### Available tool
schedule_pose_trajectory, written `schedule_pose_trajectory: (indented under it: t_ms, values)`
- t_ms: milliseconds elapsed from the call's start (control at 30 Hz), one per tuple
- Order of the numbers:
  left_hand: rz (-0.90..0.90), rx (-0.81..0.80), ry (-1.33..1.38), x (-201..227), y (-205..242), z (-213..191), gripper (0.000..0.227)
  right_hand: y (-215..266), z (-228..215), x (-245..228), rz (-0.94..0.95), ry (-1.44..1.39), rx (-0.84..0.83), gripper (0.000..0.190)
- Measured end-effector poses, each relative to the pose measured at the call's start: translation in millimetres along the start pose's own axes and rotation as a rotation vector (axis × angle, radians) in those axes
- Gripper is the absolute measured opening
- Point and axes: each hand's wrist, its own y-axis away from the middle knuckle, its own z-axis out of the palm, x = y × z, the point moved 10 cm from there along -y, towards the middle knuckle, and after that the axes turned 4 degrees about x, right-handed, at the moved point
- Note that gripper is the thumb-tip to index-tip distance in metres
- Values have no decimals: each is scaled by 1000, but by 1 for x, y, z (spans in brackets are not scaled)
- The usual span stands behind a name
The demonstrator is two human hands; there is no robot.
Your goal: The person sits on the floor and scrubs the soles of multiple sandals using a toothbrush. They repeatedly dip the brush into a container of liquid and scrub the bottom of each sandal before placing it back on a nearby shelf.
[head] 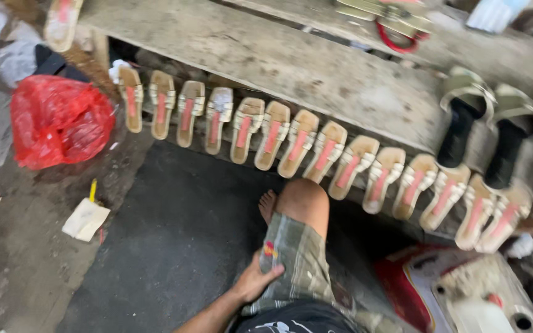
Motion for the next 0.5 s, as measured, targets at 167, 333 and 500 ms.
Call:
schedule_pose_trajectory:
  t_ms: [167,333,500]
  values:
    - [93,-19,-60,71,-4,9,90,36,-75,97,45,114,161,41]
    - [472,2,-348,218,-18,38,68,71,-114,144,-12,155,287,40]
    - [630,-10,-68,334,-87,124,46,101,-123,108,-71,-24,384,32]
